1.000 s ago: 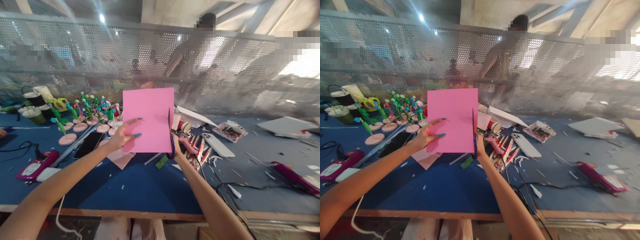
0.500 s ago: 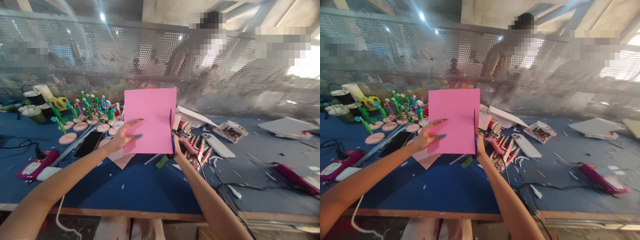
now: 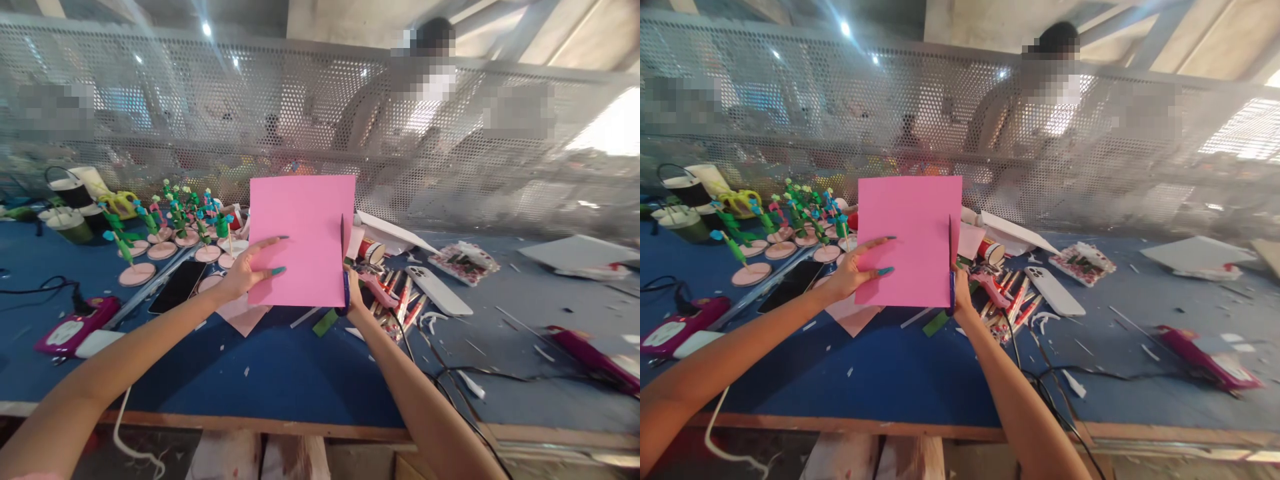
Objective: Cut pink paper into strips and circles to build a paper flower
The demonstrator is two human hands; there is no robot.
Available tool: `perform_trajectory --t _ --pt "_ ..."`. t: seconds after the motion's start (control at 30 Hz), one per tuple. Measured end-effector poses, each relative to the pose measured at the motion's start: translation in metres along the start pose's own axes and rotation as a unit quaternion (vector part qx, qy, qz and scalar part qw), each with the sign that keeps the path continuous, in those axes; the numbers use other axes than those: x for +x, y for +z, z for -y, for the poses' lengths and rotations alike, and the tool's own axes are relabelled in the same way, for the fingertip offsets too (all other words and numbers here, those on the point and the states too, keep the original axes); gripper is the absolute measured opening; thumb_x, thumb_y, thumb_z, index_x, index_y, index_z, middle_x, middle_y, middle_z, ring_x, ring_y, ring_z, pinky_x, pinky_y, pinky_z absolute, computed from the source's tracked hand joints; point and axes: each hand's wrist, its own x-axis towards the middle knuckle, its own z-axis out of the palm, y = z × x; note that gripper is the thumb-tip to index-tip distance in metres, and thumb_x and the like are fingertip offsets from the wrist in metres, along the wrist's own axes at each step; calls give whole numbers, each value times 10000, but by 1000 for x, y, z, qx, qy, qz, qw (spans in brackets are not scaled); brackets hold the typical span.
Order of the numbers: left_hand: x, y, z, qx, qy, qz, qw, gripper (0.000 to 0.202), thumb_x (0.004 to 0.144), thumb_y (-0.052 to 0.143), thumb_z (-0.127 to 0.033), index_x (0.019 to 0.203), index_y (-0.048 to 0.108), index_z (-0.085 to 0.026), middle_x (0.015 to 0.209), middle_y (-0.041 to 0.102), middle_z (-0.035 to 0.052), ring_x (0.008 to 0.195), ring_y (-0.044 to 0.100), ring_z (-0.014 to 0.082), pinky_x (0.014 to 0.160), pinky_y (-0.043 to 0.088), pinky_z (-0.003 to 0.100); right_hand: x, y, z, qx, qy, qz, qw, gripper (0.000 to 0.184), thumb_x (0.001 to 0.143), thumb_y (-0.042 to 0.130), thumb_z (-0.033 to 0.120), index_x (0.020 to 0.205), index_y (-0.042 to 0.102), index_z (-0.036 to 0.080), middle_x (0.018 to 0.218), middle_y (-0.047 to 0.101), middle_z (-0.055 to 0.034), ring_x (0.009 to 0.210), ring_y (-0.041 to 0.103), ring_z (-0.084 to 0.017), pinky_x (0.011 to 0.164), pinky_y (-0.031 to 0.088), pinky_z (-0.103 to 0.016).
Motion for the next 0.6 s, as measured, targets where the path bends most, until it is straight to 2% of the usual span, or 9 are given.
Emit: perform_trajectory --t 0.13,0.27,0.37,0.6 --pt "-4 -1 -3 -42 -19 3 999 570 693 747 -312 1230 562 -265 1387 514 56 1313 435 260 1101 381 473 -3 1 19 9 35 -5 999 120 632 481 309 688 575 261 702 651 -53 861 619 -293 755 537 -380" --pt "-15 -5 -8 -106 -76 -10 991 588 659 770 -264 1213 573 -266 1414 484 49 1315 430 263 1084 406 473 -11 6 34 9 15 14 1000 132 640 508 337 695 594 253 708 651 -47 861 618 -293 747 530 -375" --pt "-28 -10 -10 -111 -110 -24 987 609 631 788 -245 1203 581 -260 1416 480 53 1322 418 269 1097 384 492 -17 11 39 13 25 25 999 147 663 500 364 679 587 246 697 652 -42 847 611 -285 729 519 -364" --pt "-56 -8 -11 -97 -102 -41 989 577 664 770 -266 1205 569 -248 1378 523 71 1327 419 258 1109 365 495 -19 20 38 18 24 36 999 265 715 496 459 690 598 216 656 648 -36 751 591 -247 680 504 -342"
